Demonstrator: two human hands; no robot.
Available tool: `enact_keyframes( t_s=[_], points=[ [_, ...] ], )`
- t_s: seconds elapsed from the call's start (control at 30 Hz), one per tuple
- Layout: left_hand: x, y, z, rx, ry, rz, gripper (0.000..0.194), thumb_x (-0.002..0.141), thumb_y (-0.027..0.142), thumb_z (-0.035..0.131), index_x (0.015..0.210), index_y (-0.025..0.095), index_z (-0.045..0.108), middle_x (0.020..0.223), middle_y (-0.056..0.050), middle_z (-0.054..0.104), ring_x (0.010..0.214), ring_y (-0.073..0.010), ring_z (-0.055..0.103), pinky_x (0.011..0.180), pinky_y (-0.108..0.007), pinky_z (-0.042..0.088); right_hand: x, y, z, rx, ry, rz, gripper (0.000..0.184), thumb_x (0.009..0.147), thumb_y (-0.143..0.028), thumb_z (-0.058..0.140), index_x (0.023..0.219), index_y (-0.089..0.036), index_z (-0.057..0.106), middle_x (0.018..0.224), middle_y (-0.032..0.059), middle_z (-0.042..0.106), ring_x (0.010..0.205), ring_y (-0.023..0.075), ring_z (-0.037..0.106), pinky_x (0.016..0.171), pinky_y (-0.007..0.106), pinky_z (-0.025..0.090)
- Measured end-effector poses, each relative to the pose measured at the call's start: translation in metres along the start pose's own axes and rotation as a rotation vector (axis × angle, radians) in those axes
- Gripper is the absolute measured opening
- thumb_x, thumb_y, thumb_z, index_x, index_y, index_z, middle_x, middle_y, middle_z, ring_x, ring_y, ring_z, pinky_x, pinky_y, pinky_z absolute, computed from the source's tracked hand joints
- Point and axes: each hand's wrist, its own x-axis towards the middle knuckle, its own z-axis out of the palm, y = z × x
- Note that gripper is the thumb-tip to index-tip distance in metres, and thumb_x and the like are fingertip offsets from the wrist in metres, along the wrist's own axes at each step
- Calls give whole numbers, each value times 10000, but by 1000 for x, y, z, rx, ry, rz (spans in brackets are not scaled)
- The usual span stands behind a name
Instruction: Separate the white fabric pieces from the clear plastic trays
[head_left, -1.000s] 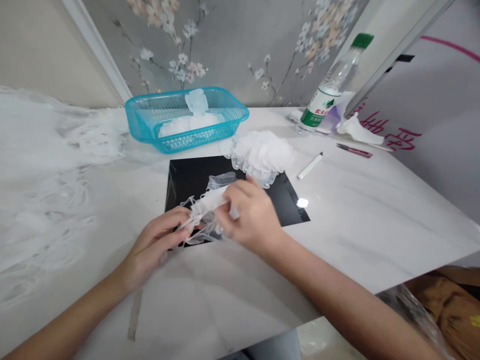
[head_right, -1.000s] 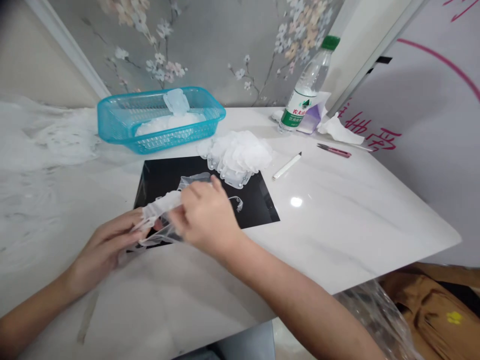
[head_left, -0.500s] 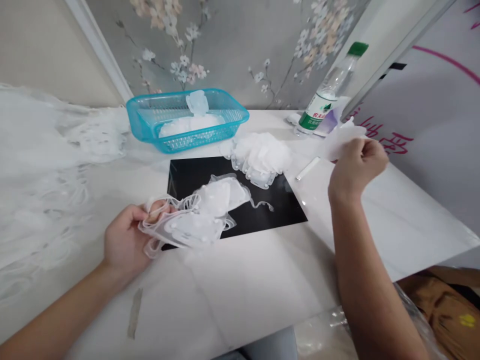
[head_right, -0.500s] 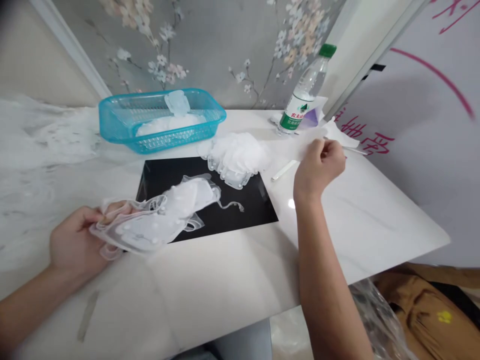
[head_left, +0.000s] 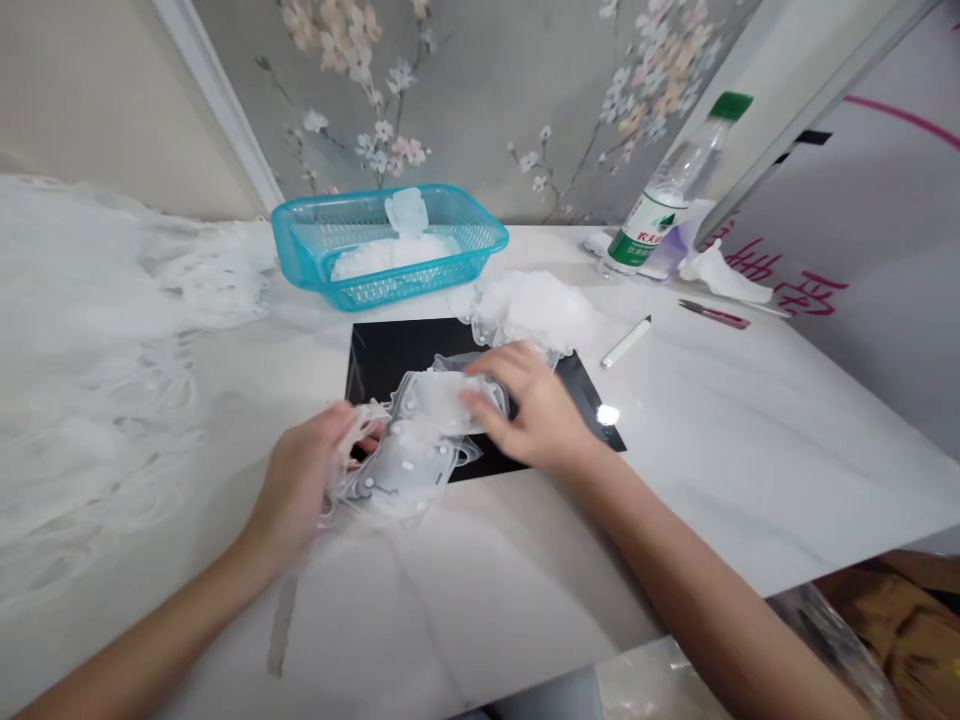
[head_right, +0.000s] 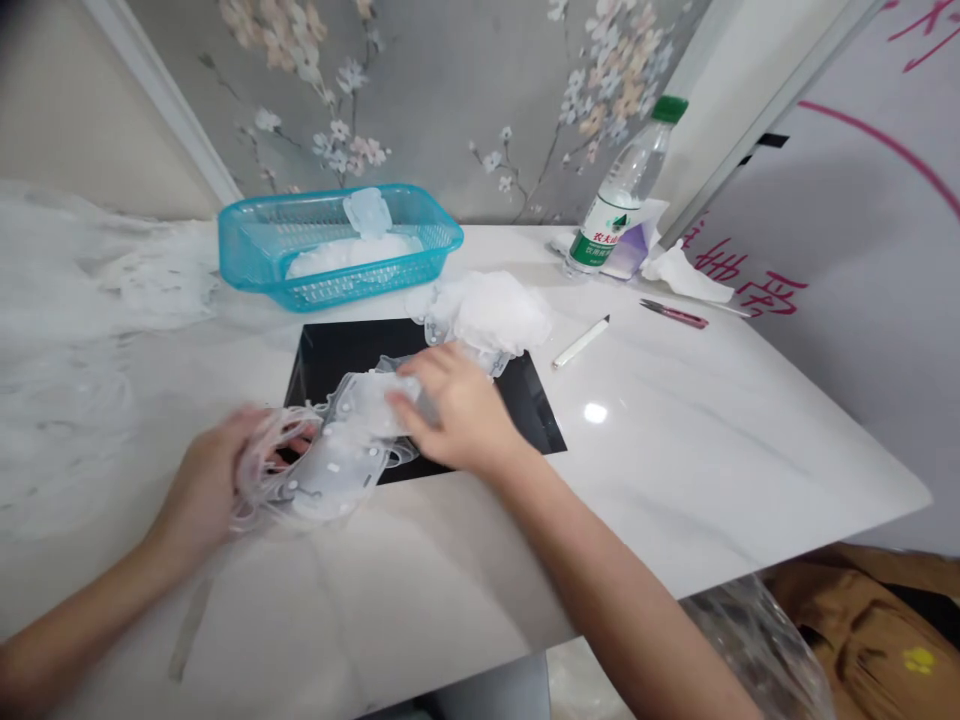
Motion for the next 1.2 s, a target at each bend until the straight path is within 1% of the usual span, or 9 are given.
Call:
enact_keyframes(
  t_s=[0.13, 0.23, 0.43, 0.57, 0.63, 0.8, 0.87, 1.03, 1.2],
  points=[
    [4, -6, 0, 317, -41, 42, 394, 634, 489, 681, 616, 183, 433, 539, 64, 378, 486, -85, 348, 450, -201, 291, -3, -18, 18, 35, -222, -139, 219, 857, -322, 563, 984, -147, 597, 1000, 102, 588, 931, 218, 508, 849, 377, 426],
    [9, -12, -5, 345, -160, 123, 339, 673, 442, 660, 760, 206, 434, 577, 78, 393, 497, -92, 367, 464, -196, 311, -4, -17, 23, 82, -214, -54, 202, 855, -303, 579, 988, -153, 596, 993, 95, 578, 897, 199, 512, 816, 357, 440],
    [6, -9, -5, 250, -205, 123, 249, 728, 372, 594, 869, 210, 467, 637, 63, 425, 552, -107, 420, 518, -201, 349, -3, -25, 24, 39, -164, -15, 221, 926, -218, 417, 895, -140, 621, 924, 102, 602, 857, 205, 542, 797, 368, 441],
    [3, -6, 0, 153, -232, 69, 358, 752, 499, 557, 944, 200, 522, 695, 28, 487, 616, -130, 465, 530, -209, 358, -5, -40, 29, 26, 17, -44, 288, 937, -167, 349, 921, -93, 626, 940, 138, 607, 884, 209, 558, 791, 338, 452],
    [2, -6, 2, 182, -231, 81, 369, 731, 525, 578, 868, 184, 542, 639, 37, 440, 567, -114, 421, 492, -200, 322, -6, -45, 31, 49, 68, -89, 276, 931, -153, 361, 939, -81, 627, 971, 147, 607, 908, 203, 559, 808, 318, 452],
    [-2, -4, 6, 274, -251, 128, 343, 760, 492, 517, 669, 161, 520, 545, 42, 403, 477, -84, 325, 429, -188, 252, -7, -49, 27, 85, -118, -103, 248, 933, -193, 390, 914, -126, 628, 914, 102, 626, 843, 190, 551, 781, 314, 456],
    [-4, -1, 6, 271, -293, 143, 309, 750, 460, 533, 670, 161, 531, 545, 40, 422, 476, -85, 348, 428, -184, 270, -5, -50, 23, 140, -102, -55, 256, 936, -205, 379, 896, -133, 621, 872, 86, 625, 816, 178, 546, 771, 300, 458],
    [-2, 4, 1, 100, -432, 105, 259, 775, 423, 544, 717, 171, 546, 597, 33, 460, 516, -94, 421, 443, -172, 308, 2, -38, 7, 204, 151, 146, 140, 881, -193, 456, 830, -176, 586, 805, 33, 619, 779, 151, 564, 725, 260, 457],
    [1, 0, -5, 165, -540, 87, 266, 772, 401, 531, 655, 165, 495, 563, 49, 356, 481, -76, 323, 426, -173, 230, 3, 22, -28, 34, 716, 469, 176, 890, -270, 408, 781, -163, 495, 690, 22, 519, 631, 161, 507, 619, 306, 418]
  ],
)
